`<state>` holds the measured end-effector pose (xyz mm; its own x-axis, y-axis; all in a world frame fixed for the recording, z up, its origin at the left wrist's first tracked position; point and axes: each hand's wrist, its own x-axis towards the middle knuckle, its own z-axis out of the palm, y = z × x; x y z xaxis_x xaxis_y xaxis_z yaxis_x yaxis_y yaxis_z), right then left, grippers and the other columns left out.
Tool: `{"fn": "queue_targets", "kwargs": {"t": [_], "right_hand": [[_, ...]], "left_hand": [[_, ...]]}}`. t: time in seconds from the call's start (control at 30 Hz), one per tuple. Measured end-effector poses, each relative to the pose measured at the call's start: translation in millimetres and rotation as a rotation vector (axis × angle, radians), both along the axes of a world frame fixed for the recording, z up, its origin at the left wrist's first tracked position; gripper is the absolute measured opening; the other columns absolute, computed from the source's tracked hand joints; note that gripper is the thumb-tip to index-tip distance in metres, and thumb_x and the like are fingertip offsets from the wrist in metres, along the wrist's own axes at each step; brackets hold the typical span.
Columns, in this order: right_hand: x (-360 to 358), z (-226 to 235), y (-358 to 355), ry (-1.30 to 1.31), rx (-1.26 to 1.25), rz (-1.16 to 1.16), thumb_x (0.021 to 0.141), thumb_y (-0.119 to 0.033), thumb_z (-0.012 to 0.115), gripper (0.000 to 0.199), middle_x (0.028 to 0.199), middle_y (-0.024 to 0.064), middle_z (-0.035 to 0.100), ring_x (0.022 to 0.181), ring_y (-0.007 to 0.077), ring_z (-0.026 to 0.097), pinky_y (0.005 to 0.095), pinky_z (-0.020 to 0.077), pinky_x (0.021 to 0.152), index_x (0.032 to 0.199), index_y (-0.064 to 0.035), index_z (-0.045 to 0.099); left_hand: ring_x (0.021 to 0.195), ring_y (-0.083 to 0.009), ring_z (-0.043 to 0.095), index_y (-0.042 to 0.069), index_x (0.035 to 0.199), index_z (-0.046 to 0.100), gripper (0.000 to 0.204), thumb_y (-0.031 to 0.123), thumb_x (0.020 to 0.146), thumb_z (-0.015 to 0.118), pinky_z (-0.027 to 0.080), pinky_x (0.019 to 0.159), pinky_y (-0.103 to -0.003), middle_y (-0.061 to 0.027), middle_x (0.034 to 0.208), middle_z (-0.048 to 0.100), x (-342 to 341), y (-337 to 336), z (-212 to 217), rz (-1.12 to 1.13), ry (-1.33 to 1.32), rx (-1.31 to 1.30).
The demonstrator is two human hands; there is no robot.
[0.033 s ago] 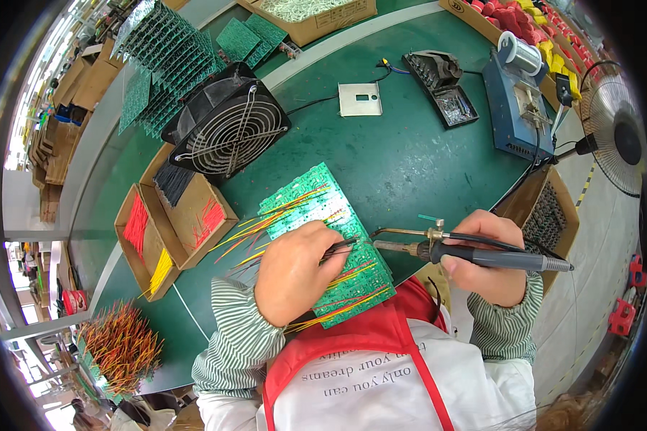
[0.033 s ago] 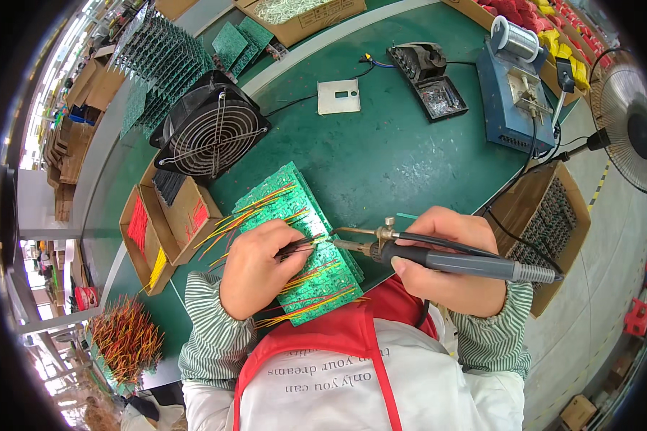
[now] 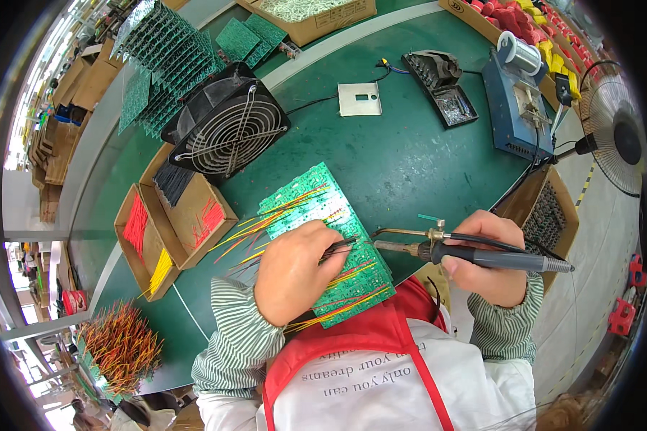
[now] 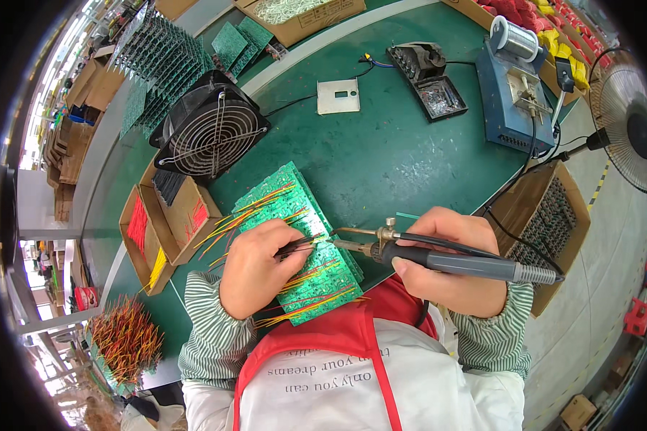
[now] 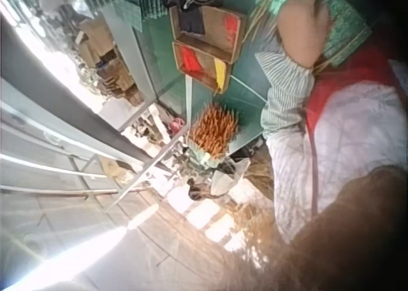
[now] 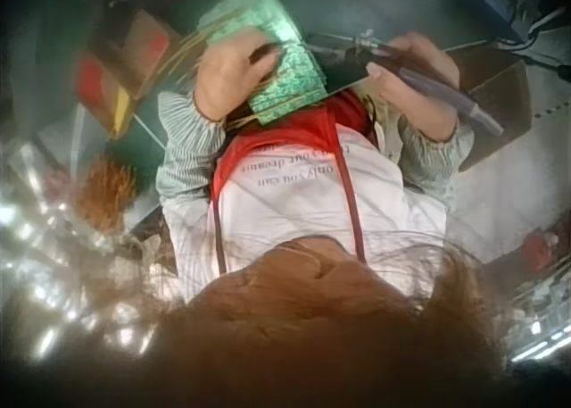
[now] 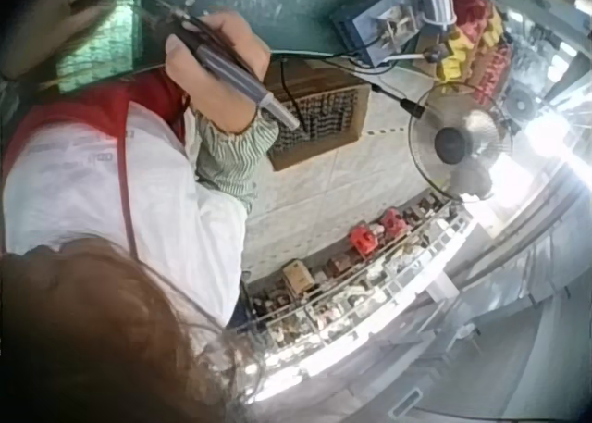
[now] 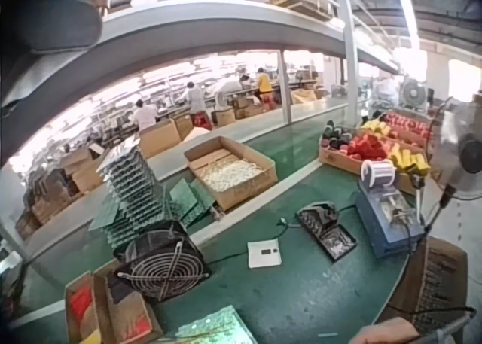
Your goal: The person solders red, yellow, and black wires onto a circuit board using a soldering iron.
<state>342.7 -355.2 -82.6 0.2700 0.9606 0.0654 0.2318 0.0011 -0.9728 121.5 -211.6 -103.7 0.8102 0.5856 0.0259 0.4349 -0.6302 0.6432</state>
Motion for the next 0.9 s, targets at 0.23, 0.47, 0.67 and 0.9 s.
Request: {"fn": "queue_targets", "kwargs": {"t": [0.23,0.47,0.67,0.9], "right_hand": [[-1,3,-10,-0.062,0.025,0.044,0.072,-0.008,0.072,0.017,0.064,0.0029,0.063,0.052,0.0081,0.059,0.0215,0.0456,0.049,0.080,-0.0008,0.059],[-24,-4,-9,-0.047,0.080,0.175,0.069,-0.010,0.074,0.019,0.061,0.0042,0.062,0.049,0.0108,0.058,0.0240,0.0452,0.047,0.079,-0.0007,0.060],[-44,-3,-2,-0.044,0.038,0.213,0.068,-0.010,0.073,0.018,0.060,0.0040,0.059,0.049,0.0113,0.057,0.0246,0.0434,0.047,0.077,-0.0020,0.061],[-52,-7,-1,-0.016,-0.012,0.189,0.069,-0.009,0.073,0.017,0.058,0.0032,0.058,0.050,0.0106,0.057,0.0250,0.0436,0.048,0.078,-0.0018,0.060]], "left_hand": [[0.067,-0.0270,0.060,0.001,0.084,0.066,0.012,0.007,0.074,0.069,0.047,0.060,-0.035,-0.0112,0.076,0.060,-26,3,17,0.026,0.010,0.092],[0.071,-0.0299,0.060,0.004,0.088,0.066,0.012,0.005,0.075,0.068,0.049,0.062,-0.036,-0.0110,0.077,0.060,-78,-18,39,0.265,0.114,0.213],[0.068,-0.0249,0.060,0.000,0.086,0.066,0.011,0.001,0.075,0.069,0.047,0.060,-0.031,-0.0116,0.077,0.061,-74,-39,15,0.144,0.005,-0.081],[0.060,-0.0232,0.057,0.000,0.084,0.064,0.011,0.008,0.078,0.069,0.045,0.053,-0.032,-0.0100,0.073,0.058,-73,-34,10,0.154,0.048,-0.192]]}}
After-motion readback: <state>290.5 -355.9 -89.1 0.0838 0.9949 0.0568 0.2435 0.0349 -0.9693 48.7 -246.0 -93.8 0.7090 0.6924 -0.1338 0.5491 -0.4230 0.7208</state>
